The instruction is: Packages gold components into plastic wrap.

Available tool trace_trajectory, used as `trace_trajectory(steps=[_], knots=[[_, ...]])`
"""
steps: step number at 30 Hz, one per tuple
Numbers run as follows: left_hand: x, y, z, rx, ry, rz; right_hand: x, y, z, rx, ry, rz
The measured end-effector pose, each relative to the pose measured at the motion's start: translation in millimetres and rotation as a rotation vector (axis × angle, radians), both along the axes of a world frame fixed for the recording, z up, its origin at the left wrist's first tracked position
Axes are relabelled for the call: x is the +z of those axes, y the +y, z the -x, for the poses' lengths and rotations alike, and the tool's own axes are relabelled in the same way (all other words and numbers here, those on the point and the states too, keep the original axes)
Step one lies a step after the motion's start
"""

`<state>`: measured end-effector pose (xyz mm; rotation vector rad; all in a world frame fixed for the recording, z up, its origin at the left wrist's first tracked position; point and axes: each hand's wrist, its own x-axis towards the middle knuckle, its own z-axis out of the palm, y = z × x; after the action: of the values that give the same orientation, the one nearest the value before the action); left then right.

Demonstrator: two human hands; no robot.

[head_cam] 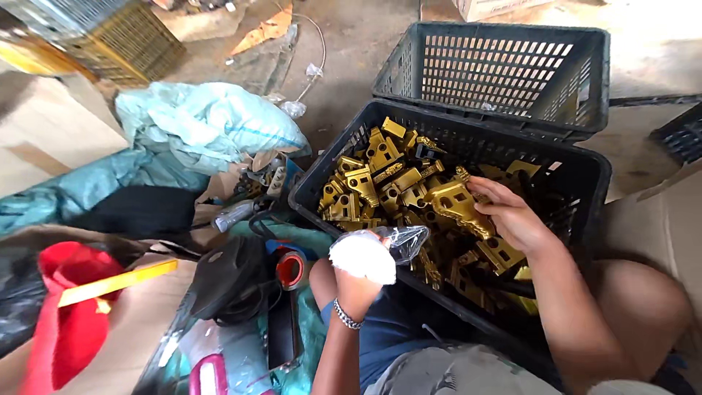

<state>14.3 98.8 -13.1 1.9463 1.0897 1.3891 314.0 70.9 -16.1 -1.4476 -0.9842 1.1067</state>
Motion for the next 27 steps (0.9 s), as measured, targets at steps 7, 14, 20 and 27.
trace_trajectory(steps=[7, 14, 20, 27], knots=[[6.7, 7.6, -39.1, -0.041, 0.013, 0.025, 7.9, -25.2, 36.0, 0.015, 0.569, -0.081], [9.4, -4.4, -41.1, -0.137, -0.131, 0.197, 28.9, -59.2, 29.5, 0.316, -0.151, -0.241], [41.6, -28.4, -70.5, -0.180, -0.530, 0.509, 17.6, -37.8, 83.9, 0.216, -0.819, -0.155], [23.7, -32.3, -62.3, -0.096, 0.072, -0.022, 25.5, -7.9, 90.1, 0.269, -0.202, -0.080]])
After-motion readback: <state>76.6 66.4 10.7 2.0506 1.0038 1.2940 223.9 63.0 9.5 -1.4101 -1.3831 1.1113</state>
